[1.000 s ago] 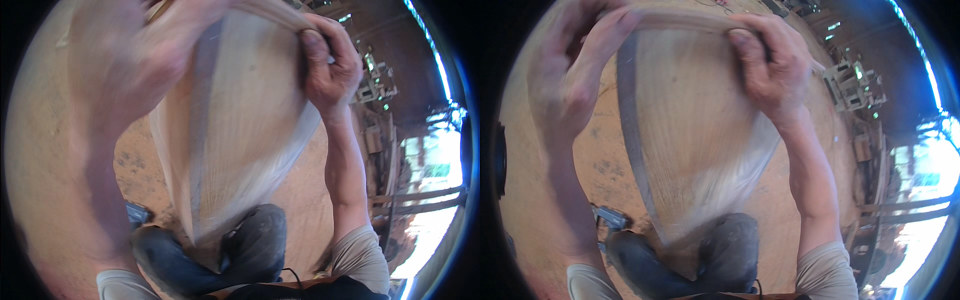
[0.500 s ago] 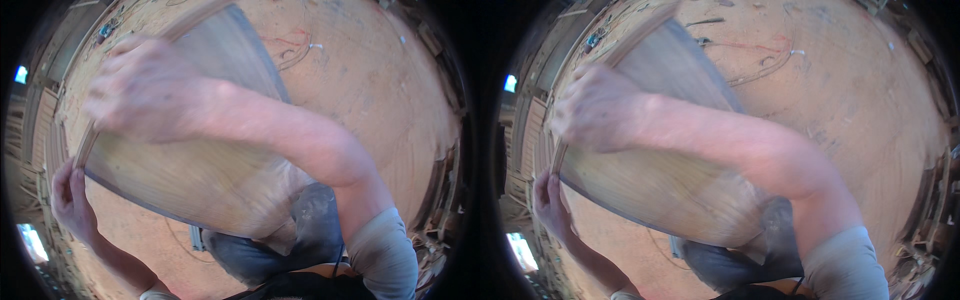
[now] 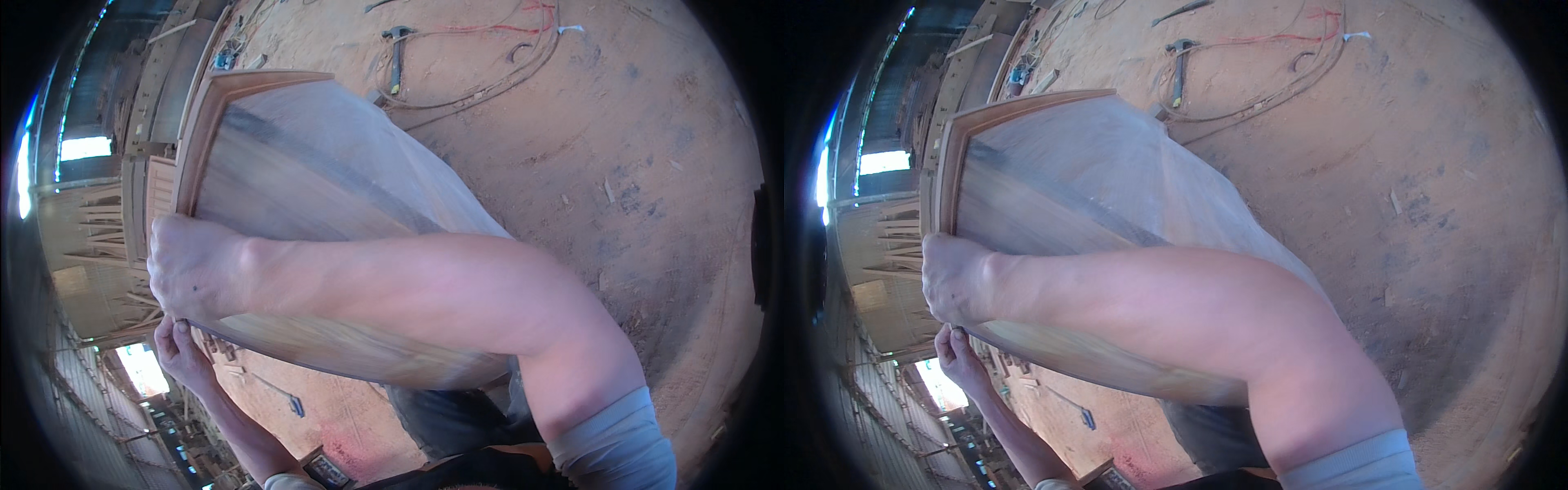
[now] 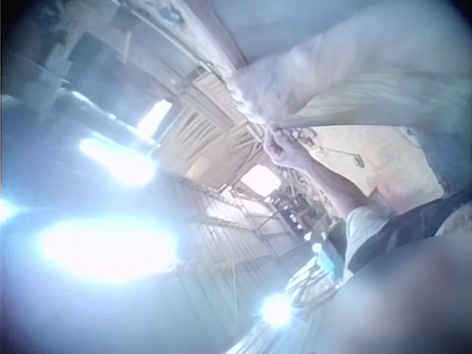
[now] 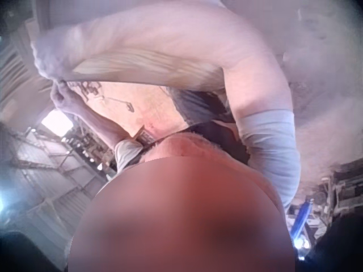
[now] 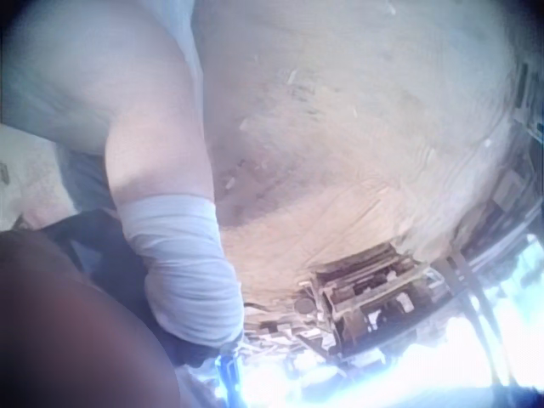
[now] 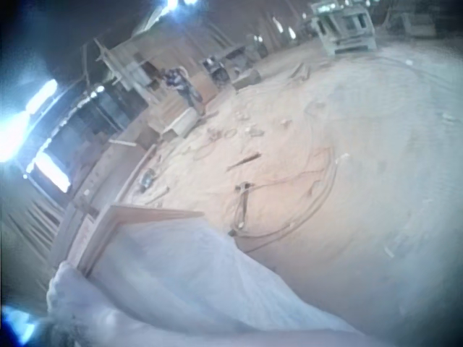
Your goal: The person cuts thin wooden strips with a circular saw, marks them with a pen, and fits them into a rectangular wooden frame. They repeatedly test fit, trim, and adjust the strips to form a continuous border around the frame.
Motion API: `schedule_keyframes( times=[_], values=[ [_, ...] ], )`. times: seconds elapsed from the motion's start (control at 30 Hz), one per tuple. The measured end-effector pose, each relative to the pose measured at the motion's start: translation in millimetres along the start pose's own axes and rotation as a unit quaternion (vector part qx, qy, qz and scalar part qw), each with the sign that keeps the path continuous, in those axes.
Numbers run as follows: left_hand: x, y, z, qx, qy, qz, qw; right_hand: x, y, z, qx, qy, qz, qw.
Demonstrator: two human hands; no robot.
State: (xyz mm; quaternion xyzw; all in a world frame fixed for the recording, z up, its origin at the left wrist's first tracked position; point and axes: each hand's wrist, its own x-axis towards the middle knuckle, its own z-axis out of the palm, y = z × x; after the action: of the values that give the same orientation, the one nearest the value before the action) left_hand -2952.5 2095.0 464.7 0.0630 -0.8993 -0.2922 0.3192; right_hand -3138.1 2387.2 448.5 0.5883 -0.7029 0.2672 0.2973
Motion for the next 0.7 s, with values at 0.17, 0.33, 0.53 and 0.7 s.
schedule_keyframes(
  times=[0.17,0.33,0.53,0.7],
  values=[
    [-4,13,-2,-0.054,-0.019,-0.019,0.998,-8,-9,-20,-0.004,-0.067,0.026,0.997],
    [1,24,-4,-0.006,-0.010,-0.050,0.999,-5,1,-3,0.003,0.002,-0.024,1.000],
    [-2,41,4,0.108,0.003,-0.056,0.993,2,-5,2,-0.014,-0.016,-0.040,0.999],
    [-1,46,0,0.143,-0.005,-0.055,0.988,1,-5,-5,-0.009,0.000,-0.034,0.999]
  ],
)
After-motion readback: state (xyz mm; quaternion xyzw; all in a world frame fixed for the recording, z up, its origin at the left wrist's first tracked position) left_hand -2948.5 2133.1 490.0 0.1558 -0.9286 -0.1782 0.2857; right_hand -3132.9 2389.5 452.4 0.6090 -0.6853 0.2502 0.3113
